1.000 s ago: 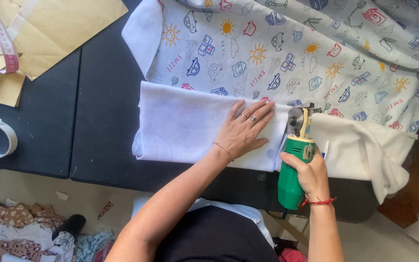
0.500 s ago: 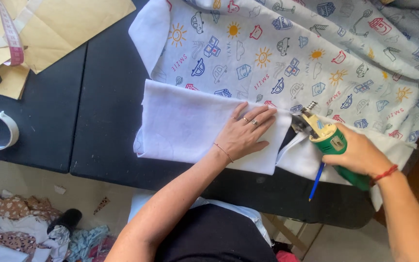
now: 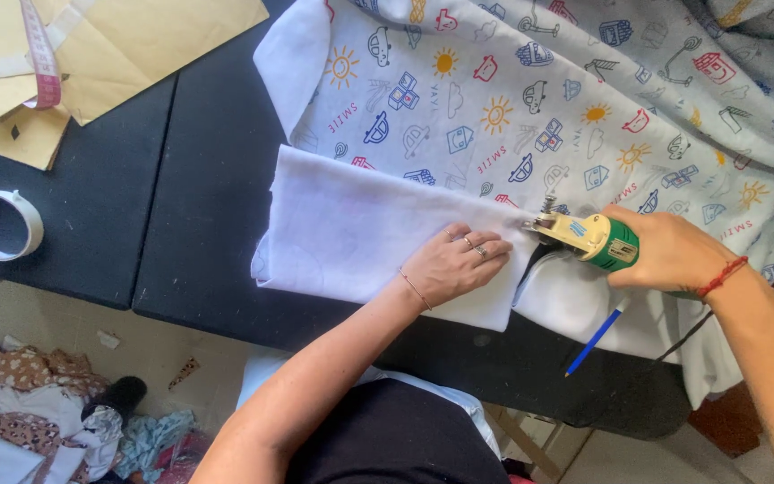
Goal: The person places a paper pattern on a piece of patterned fabric and traces its outline with a blue pen. They then use a green electric fabric cutter to cut along the traced lines. The person repeats this process with another pattern piece, cutting the fabric and placing the cut pieces into a plastic bag.
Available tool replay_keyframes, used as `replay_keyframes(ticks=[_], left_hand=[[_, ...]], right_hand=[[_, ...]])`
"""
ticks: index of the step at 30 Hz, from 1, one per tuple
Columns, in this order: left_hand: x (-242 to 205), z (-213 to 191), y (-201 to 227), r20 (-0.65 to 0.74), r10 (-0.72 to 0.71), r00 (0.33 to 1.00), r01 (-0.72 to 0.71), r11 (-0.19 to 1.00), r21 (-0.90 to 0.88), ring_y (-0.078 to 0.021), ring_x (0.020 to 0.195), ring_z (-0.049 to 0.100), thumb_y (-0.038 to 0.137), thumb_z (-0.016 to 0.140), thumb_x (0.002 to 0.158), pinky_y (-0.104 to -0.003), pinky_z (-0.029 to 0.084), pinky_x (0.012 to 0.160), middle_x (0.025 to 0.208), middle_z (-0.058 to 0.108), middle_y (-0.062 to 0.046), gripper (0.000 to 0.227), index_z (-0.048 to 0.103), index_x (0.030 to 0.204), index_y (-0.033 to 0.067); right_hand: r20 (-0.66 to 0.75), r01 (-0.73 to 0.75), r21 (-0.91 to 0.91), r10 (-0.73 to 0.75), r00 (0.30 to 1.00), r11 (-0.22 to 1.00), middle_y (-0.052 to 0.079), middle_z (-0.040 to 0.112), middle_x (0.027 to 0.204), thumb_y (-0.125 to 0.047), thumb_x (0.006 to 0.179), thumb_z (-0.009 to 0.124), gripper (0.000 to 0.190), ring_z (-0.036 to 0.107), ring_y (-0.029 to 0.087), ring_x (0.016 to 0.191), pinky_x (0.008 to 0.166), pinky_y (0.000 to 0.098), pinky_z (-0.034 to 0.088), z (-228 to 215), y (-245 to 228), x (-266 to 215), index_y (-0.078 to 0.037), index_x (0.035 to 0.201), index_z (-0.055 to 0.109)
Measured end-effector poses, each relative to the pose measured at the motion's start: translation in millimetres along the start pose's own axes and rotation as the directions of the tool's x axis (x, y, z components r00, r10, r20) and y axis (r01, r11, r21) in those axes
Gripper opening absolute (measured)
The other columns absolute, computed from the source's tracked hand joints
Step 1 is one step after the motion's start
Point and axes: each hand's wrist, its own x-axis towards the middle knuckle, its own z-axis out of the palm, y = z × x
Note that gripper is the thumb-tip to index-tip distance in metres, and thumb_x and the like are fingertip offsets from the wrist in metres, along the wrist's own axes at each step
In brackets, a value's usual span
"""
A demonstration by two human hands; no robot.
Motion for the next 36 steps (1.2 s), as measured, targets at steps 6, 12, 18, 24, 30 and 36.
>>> replay_keyframes(ticks=[6, 12, 18, 24, 30, 36], left_hand=[[-10, 11, 1, 0.054, 0.016, 0.998, -0.014, 0.999, -0.032, -0.0136, 0.097, 0.054, 0.008, 0.051, 0.085, -0.029, 0.041, 0.073, 0.104, 0.057, -0.001, 0.010, 0.059, 0.091, 0.0125], [-12, 12, 1, 0.031, 0.034, 0.999, -0.032, 0.998, -0.052, -0.0165, 0.098, 0.053, 0.006, 0.053, 0.084, -0.029, 0.041, 0.073, 0.101, 0.058, -0.002, 0.008, 0.058, 0.088, 0.0107], [-13, 13, 2, 0.002, 0.022, 1.000, -0.021, 0.998, -0.066, -0.0171, 0.097, 0.054, 0.007, 0.051, 0.085, -0.030, 0.042, 0.078, 0.100, 0.059, -0.002, 0.009, 0.059, 0.088, 0.0101], [-11, 12, 2, -0.074, -0.018, 0.997, 0.016, 1.000, -0.023, -0.0150, 0.091, 0.055, 0.005, 0.049, 0.085, -0.028, 0.043, 0.079, 0.091, 0.060, 0.002, 0.011, 0.057, 0.081, 0.0117], [-21, 29, 6, -0.068, -0.026, 0.997, 0.026, 1.000, -0.008, -0.0161, 0.085, 0.056, 0.009, 0.053, 0.082, -0.030, 0.041, 0.075, 0.091, 0.062, 0.006, 0.009, 0.059, 0.080, 0.0157], [-42, -10, 13, -0.037, -0.127, 0.991, 0.121, 0.984, -0.133, -0.0120, 0.102, 0.053, 0.012, 0.048, 0.082, -0.036, 0.035, 0.093, 0.098, 0.058, 0.002, 0.011, 0.056, 0.086, 0.0167]], right_hand=[[-0.022, 0.073, -0.062, -0.075, 0.997, 0.995, 0.008, 0.064, 0.075, -0.032, 0.047, 0.069, 0.066, 0.060, 0.025, 0.069, 0.064, 0.0309, 0.045, -10, -22, 4, -0.033, 0.108, 0.045], [-0.030, 0.095, -0.021, -0.095, 0.995, 0.995, 0.008, 0.062, 0.068, -0.028, 0.048, 0.069, 0.054, 0.057, 0.025, 0.065, 0.059, 0.0319, 0.042, -25, -57, -3, -0.024, 0.097, 0.048], [-0.055, 0.123, -0.025, -0.124, 0.991, 0.992, 0.013, 0.060, 0.070, -0.030, 0.046, 0.067, 0.057, 0.055, 0.031, 0.065, 0.059, 0.0343, 0.042, -34, -85, -6, -0.024, 0.099, 0.047], [-0.051, 0.119, -0.009, -0.120, 0.991, 0.993, 0.012, 0.061, 0.074, -0.026, 0.046, 0.067, 0.063, 0.055, 0.028, 0.068, 0.060, 0.0333, 0.043, -42, -110, -6, -0.024, 0.106, 0.049], [-0.073, 0.160, -0.012, -0.160, 0.984, 0.987, 0.014, 0.061, 0.076, -0.029, 0.049, 0.066, 0.058, 0.056, 0.032, 0.070, 0.063, 0.0346, 0.042, -45, -132, -2, -0.026, 0.104, 0.048], [-0.135, 0.237, 0.025, -0.231, 0.963, 0.971, 0.016, 0.065, 0.085, -0.039, 0.045, 0.072, 0.068, 0.060, 0.036, 0.087, 0.076, 0.0456, 0.047, -51, -141, 4, -0.027, 0.109, 0.050]])
